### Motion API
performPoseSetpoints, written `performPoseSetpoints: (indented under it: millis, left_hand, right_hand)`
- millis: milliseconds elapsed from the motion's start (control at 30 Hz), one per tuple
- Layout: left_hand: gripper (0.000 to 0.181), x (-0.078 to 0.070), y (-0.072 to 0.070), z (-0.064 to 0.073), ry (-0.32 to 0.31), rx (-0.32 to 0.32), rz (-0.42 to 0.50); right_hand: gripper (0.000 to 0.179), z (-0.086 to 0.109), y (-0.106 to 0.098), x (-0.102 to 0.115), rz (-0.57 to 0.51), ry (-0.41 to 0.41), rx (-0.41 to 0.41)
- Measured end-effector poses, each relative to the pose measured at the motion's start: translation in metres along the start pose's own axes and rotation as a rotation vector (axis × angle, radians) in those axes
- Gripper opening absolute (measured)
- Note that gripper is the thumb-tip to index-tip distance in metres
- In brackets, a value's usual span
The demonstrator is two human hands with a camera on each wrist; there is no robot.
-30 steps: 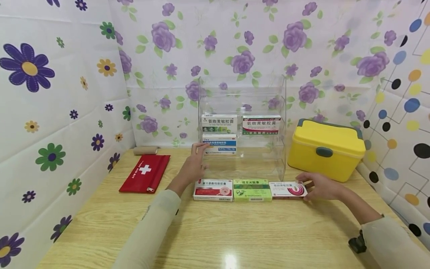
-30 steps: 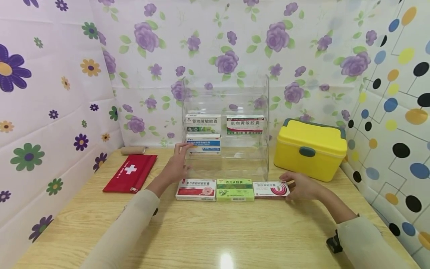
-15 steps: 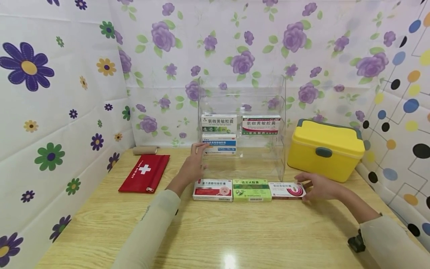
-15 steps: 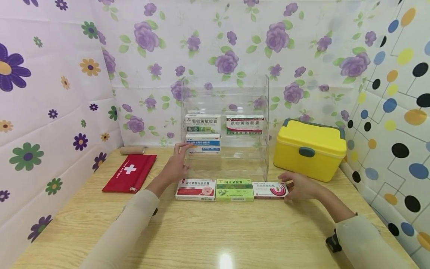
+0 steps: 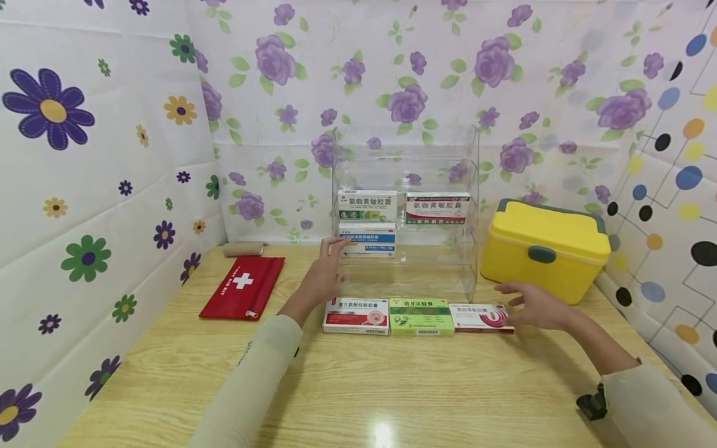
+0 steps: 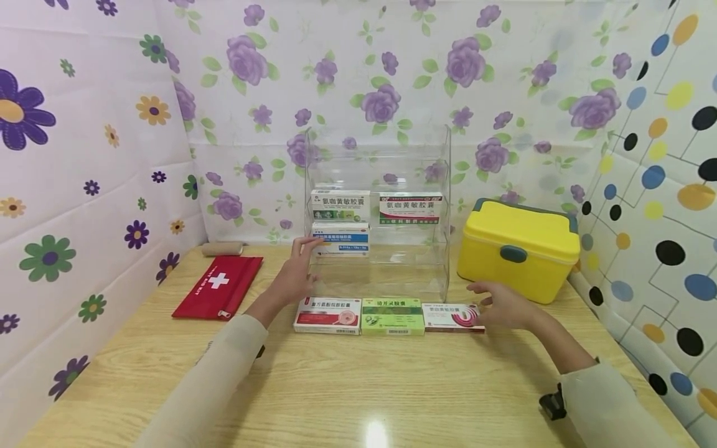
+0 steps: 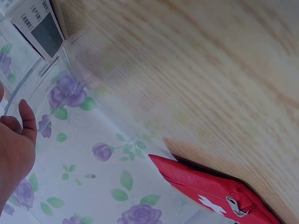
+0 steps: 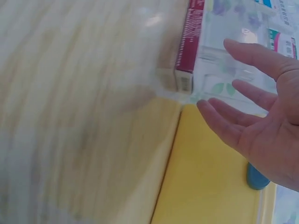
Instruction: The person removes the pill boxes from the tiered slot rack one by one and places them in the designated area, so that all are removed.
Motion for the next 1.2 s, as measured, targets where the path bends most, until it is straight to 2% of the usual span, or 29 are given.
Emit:
performPoseSetpoints:
  millis: [267,567,767,867,1200]
  left_hand:
    - [0.089,0.0,0.0,0.001,-0.012,0.011,-0.003]
    - [0.09,0.001,0.002,0.0,-0.022,0.016,-0.01]
    - [0.09,0.002,0.002,-0.001,-0.017,0.018,-0.003]
    - [0.09,0.002,0.001,-0.001,-0.017,0.012,0.004]
    - [0.089,0.001,0.0,-0.002,-0.023,0.012,-0.011]
  right_hand:
    - [0.068,0.0,-0.011,0.015,0.01,-0.008,-0.176]
    - [0.062,-0.001,-0.01,0.026,-0.017,-0.026,-0.29]
    - [0.051,-0.003,-0.018,0.039,-0.045,0.0,-0.433]
    - [0.047,-0.007,-0.02,0.049,-0.056,-0.015,-0.49]
    - [0.039,-0.024,-0.014,0.077,-0.189,-0.104,-0.566]
Point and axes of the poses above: each hand's wrist, its own z-axis away from the middle knuckle, its own y-axis out of the palm, x = y × z, the point moved 9 cm from there along -z, towards the middle knuckle, and after that the axes turned 6 degrees about -y, right-handed, at the moved point
